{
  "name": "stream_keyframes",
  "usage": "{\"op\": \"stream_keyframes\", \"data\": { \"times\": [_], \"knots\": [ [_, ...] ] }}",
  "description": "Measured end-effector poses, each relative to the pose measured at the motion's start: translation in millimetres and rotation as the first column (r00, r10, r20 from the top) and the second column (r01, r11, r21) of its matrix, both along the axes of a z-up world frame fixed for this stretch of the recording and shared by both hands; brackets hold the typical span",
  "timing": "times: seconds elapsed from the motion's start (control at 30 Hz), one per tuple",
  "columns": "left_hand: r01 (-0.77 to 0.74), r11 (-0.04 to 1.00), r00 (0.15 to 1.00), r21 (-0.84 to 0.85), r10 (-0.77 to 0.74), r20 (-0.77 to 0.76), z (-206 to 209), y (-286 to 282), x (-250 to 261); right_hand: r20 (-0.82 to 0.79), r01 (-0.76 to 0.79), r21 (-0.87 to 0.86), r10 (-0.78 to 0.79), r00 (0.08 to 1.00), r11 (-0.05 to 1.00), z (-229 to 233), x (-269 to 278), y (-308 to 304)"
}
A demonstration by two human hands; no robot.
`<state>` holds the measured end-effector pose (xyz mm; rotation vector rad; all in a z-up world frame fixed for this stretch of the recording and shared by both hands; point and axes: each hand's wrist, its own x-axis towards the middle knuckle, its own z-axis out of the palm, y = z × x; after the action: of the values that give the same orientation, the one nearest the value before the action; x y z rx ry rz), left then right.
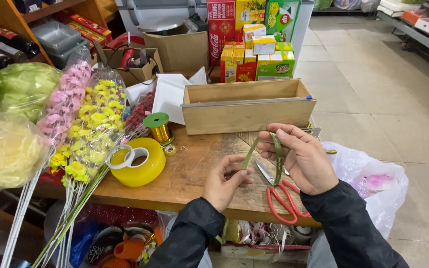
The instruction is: The person is cutting green ribbon and tying it into decorative bows on a wooden workbench.
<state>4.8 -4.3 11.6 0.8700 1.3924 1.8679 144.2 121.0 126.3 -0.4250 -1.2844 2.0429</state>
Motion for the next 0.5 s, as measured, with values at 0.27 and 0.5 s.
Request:
{"op": "stream_keyframes", "data": {
  "times": [0.27, 0.5],
  "knots": [
    [0.167, 0.983, 0.959, -0.078, -0.143, 0.243, 3.0, -12.4, -8.7, 0.088, -0.154, 0.133, 0.143, 0.986, 0.979, -42.8, -13.9, 44.0],
    [0.120, 0.993, 0.879, 0.012, -0.112, 0.464, -58.6, -17.1, -43.2, 0.545, -0.527, 0.685, 0.126, 0.829, 0.503, -6.1, -64.3, 68.9]
  ]
}}
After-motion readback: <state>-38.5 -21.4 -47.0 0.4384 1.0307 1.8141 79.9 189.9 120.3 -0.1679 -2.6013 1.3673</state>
